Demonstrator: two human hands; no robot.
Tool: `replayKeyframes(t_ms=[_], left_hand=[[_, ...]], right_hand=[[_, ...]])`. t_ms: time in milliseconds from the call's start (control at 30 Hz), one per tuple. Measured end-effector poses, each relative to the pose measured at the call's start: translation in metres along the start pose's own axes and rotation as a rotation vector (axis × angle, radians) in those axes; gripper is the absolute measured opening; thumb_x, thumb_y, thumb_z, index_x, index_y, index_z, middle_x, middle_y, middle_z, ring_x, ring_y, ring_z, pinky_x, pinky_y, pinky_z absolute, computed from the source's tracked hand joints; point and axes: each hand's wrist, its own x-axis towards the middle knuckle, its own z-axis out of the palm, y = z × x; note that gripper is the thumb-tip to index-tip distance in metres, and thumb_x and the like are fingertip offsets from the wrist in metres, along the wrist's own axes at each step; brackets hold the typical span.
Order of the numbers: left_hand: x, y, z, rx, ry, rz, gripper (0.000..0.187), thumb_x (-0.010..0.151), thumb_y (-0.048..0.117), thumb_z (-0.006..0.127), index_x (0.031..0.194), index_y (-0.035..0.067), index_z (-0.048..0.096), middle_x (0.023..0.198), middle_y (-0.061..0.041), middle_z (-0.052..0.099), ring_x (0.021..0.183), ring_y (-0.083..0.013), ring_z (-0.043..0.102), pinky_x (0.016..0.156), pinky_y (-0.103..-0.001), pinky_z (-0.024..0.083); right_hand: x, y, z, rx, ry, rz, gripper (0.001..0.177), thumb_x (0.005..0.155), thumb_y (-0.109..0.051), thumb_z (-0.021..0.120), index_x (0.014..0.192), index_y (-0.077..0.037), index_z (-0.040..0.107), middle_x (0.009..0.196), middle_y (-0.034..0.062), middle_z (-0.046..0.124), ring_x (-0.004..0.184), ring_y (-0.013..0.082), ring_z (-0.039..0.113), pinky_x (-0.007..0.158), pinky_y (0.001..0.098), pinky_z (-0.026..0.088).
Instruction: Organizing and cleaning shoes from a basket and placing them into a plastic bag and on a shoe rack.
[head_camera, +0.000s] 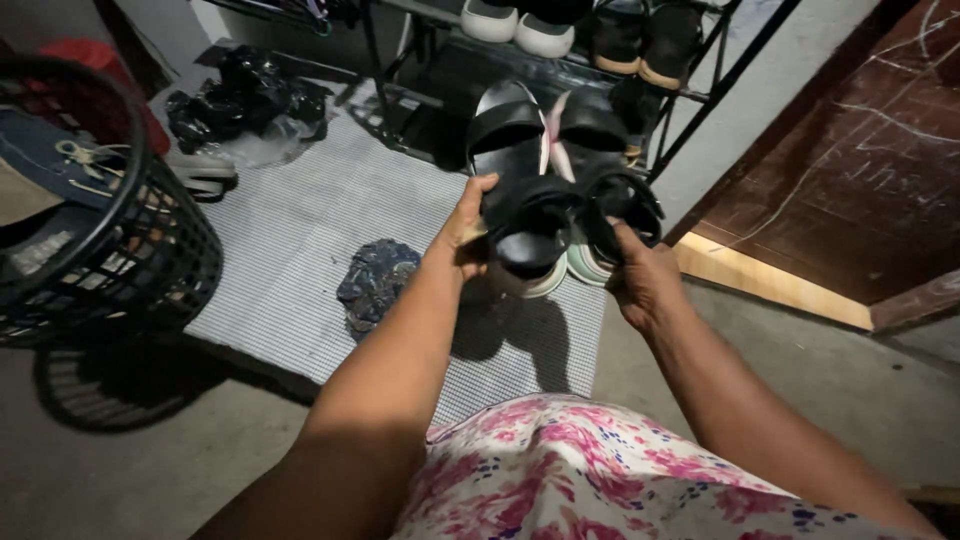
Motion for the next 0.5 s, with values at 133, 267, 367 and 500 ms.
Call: replayKeyframes(t_ms=[133, 267, 367, 500], left_hand=[[0.013, 0.008, -0.01, -0.018, 0.005, -0.026, 0.062, 0.087, 0.058, 0.061, 0.122, 0.007, 0.071, 0.107, -0.012, 0.078, 0.09, -0.0291, 0.075, 0.079, -0.045, 0.062], [0.009, 0.021, 0.006, 0.0, 0.102, -0.103, 0.063, 0.086, 0.06, 0.062, 0.12, 0.009, 0.07, 0.105, -0.011, 0.077, 0.089, -0.0289, 0.075, 0.077, -0.051, 0.063], [0.02, 0.023, -0.01, 0.021, 0.109, -0.082, 0.059, 0.086, 0.059, 0.063, 0.119, 0.011, 0.069, 0.105, -0.01, 0.077, 0.089, -0.0271, 0.076, 0.076, -0.052, 0.063], [0.035, 0.021, -0.029, -0.029, 0.083, 0.077, 0.055, 0.091, 0.053, 0.067, 0.122, 0.007, 0.069, 0.107, -0.011, 0.076, 0.089, -0.0263, 0.076, 0.078, -0.048, 0.064]], right_hand=[[0.002, 0.003, 0.013, 0.137, 0.029, -0.139, 0.044, 0.091, -0.021, 0.08, 0.123, 0.005, 0.065, 0.106, 0.008, 0.073, 0.09, 0.0187, 0.071, 0.073, 0.0339, 0.056], [-0.005, -0.01, 0.026, -0.012, 0.057, -0.086, 0.048, 0.09, -0.027, 0.078, 0.126, 0.002, 0.062, 0.108, 0.0088, 0.072, 0.089, 0.0185, 0.068, 0.07, 0.0339, 0.053], [-0.008, -0.018, 0.032, -0.067, -0.072, -0.072, 0.049, 0.091, -0.032, 0.073, 0.129, -0.004, 0.062, 0.115, 0.0051, 0.069, 0.099, 0.0169, 0.065, 0.08, 0.0331, 0.054], [0.006, -0.014, 0.025, -0.082, -0.175, -0.084, 0.042, 0.094, -0.034, 0.07, 0.126, -0.01, 0.062, 0.12, -0.0008, 0.066, 0.109, 0.0151, 0.058, 0.092, 0.0359, 0.048]])
